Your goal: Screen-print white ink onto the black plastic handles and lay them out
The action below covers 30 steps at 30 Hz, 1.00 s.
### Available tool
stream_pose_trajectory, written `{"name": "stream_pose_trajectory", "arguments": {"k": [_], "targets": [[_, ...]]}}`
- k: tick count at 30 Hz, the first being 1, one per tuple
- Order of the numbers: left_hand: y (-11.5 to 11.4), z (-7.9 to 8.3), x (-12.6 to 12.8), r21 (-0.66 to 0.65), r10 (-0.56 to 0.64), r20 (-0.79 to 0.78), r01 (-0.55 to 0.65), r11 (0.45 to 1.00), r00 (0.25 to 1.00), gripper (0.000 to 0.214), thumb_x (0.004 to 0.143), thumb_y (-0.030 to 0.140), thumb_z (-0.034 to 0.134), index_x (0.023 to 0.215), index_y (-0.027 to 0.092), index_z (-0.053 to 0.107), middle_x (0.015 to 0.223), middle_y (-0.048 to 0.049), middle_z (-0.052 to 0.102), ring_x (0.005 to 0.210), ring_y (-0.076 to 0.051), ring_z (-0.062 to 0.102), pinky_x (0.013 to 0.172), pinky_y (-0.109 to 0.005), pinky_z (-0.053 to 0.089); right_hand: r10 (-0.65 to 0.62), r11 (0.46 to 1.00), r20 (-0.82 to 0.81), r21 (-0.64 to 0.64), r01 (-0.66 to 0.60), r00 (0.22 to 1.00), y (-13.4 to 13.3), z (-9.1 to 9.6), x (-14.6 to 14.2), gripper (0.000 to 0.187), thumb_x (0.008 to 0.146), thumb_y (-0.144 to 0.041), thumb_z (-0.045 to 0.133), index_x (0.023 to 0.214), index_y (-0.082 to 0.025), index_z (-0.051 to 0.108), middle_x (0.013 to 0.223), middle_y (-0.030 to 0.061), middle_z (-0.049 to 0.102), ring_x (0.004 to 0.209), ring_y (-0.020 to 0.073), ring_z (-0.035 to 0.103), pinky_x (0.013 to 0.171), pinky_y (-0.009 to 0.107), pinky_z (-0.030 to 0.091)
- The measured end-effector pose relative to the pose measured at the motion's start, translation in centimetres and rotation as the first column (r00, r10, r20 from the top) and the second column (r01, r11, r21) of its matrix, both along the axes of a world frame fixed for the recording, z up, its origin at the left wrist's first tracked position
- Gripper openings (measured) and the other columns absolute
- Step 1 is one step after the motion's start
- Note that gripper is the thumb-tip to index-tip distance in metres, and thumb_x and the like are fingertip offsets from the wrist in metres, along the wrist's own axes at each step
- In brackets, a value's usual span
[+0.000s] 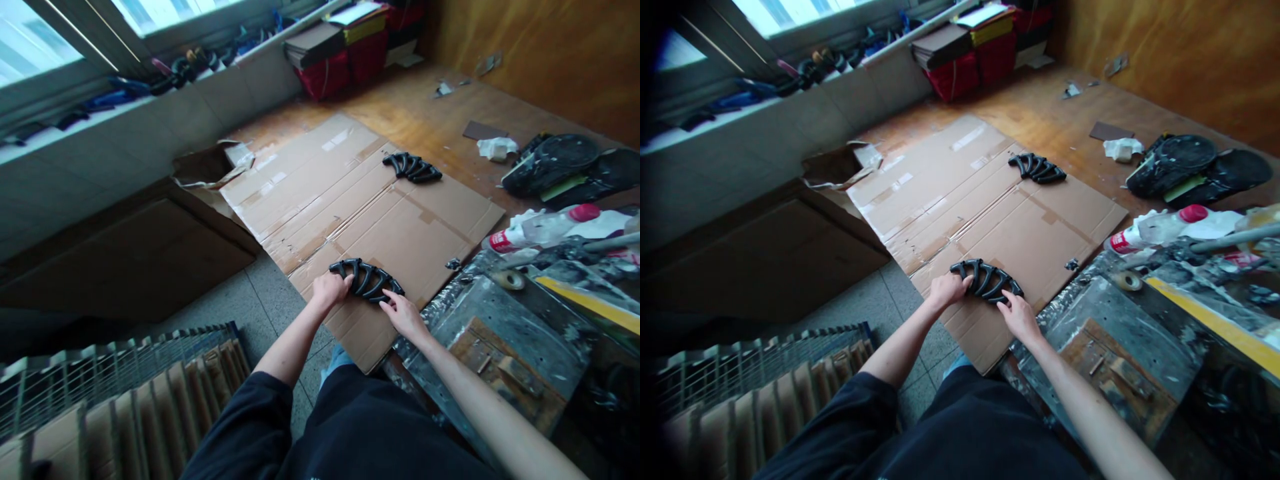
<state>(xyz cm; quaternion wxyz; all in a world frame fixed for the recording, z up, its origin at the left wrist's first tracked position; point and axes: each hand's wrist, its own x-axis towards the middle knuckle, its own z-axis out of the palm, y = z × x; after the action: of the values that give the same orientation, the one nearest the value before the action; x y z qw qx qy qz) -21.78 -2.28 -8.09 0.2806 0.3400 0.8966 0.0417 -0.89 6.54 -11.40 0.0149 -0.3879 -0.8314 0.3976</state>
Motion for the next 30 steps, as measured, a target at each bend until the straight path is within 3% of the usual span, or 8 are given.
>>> {"name": "stream_pose_trajectory", "arguments": {"k": [3, 6, 10, 14, 20, 22, 25, 30], "targets": [[-2.0, 0.3, 2.7, 0.153, -0.063, -0.156, 0.087, 0.984, 0.986, 0.053, 0.093, 0.055, 0.033, 0.104, 0.015, 0.066, 0.105, -0.0196, 0.068, 0.107, -0.031, 0.061, 0.089, -0.040, 0.045, -0.013, 1.000, -0.022, -0.020, 0.012, 1.000, -0.1, -0.4, 0.1, 0.045, 0.089, -0.036, 0.050, 0.128, -0.014, 0.058, 0.091, 0.0071, 0.066, 0.075, 0.0180, 0.062, 0.082, 0.034, 0.050], [-3.0, -0.2, 5.7, 0.325, -0.176, -0.260, 0.258, 0.910, 0.949, 0.045, 0.093, 0.049, 0.038, 0.124, 0.023, 0.058, 0.129, -0.0148, 0.059, 0.119, -0.029, 0.053, 0.098, -0.044, 0.041, -0.017, 1.000, -0.009, -0.009, 0.017, 1.000, -0.2, -0.5, 0.1, 0.043, 0.089, -0.035, 0.050, 0.126, -0.015, 0.059, 0.091, 0.0077, 0.065, 0.077, 0.0188, 0.063, 0.082, 0.035, 0.051], [-2.2, -2.0, 8.1, 0.353, -0.237, -0.259, 0.320, 0.879, 0.936, 0.054, 0.084, 0.045, 0.058, 0.135, 0.028, 0.052, 0.149, -0.0100, 0.043, 0.137, -0.037, 0.034, 0.110, -0.058, 0.026, -0.016, 1.000, 0.009, 0.010, 0.015, 1.000, -0.1, -0.2, -0.2, 0.042, 0.090, -0.034, 0.050, 0.125, -0.014, 0.060, 0.094, 0.0093, 0.066, 0.082, 0.0198, 0.064, 0.084, 0.034, 0.050], [-1.0, -3.1, 8.2, 0.352, -0.215, -0.237, 0.291, 0.890, 0.947, 0.052, 0.078, 0.040, 0.065, 0.128, 0.026, 0.058, 0.145, -0.0100, 0.048, 0.137, -0.039, 0.033, 0.111, -0.062, 0.022, -0.019, 1.000, 0.045, 0.011, 0.018, 0.999, -0.1, 0.1, -0.5, 0.043, 0.090, -0.035, 0.050, 0.126, -0.013, 0.059, 0.095, 0.0100, 0.066, 0.084, 0.0202, 0.064, 0.086, 0.035, 0.050], [-0.1, -2.3, 5.5, 0.360, -0.298, -0.271, 0.384, 0.850, 0.915, 0.048, 0.073, 0.040, 0.072, 0.119, 0.027, 0.064, 0.136, -0.0096, 0.056, 0.129, -0.038, 0.042, 0.108, -0.057, 0.030, 0.028, 1.000, 0.029, 0.006, -0.029, 0.999, -0.4, 1.2, -0.5, 0.049, 0.092, -0.032, 0.048, 0.139, -0.018, 0.048, 0.105, 0.0102, 0.066, 0.089, 0.0212, 0.064, 0.088, 0.037, 0.050], [1.4, -2.1, 3.3, 0.365, -0.342, -0.309, 0.442, 0.819, 0.888, 0.049, 0.074, 0.045, 0.071, 0.119, 0.027, 0.065, 0.135, -0.0096, 0.056, 0.129, -0.037, 0.042, 0.107, -0.055, 0.032, 0.085, 0.992, 0.040, 0.091, -0.088, 0.996, -0.7, 1.7, -0.5, 0.054, 0.092, -0.028, 0.048, 0.145, -0.023, 0.041, 0.114, 0.0109, 0.065, 0.104, 0.0246, 0.061, 0.095, 0.042, 0.047], [6.1, -2.0, -1.1, 0.358, -0.404, -0.376, 0.533, 0.767, 0.834, 0.049, 0.073, 0.049, 0.071, 0.117, 0.028, 0.066, 0.134, -0.0089, 0.057, 0.128, -0.036, 0.043, 0.106, -0.052, 0.034, 0.126, 0.969, 0.190, 0.185, -0.162, 0.974, -1.2, 2.2, -0.7, 0.062, 0.089, -0.026, 0.052, 0.149, -0.032, 0.035, 0.139, 0.0108, 0.053, 0.132, 0.0325, 0.042, 0.106, 0.053, 0.035], [17.3, -1.6, -7.6, 0.296, -0.549, -0.388, 0.664, 0.686, 0.740, 0.050, 0.073, 0.055, 0.070, 0.115, 0.028, 0.068, 0.134, -0.0072, 0.057, 0.125, -0.032, 0.046, 0.103, -0.047, 0.038, 0.197, 0.974, 0.426, 0.014, -0.225, 0.883, -1.4, 2.8, -1.8, 0.073, 0.077, -0.031, 0.066, 0.146, -0.031, 0.041, 0.159, 0.0103, 0.020, 0.145, 0.0408, 0.008, 0.112, 0.063, 0.016]]}}
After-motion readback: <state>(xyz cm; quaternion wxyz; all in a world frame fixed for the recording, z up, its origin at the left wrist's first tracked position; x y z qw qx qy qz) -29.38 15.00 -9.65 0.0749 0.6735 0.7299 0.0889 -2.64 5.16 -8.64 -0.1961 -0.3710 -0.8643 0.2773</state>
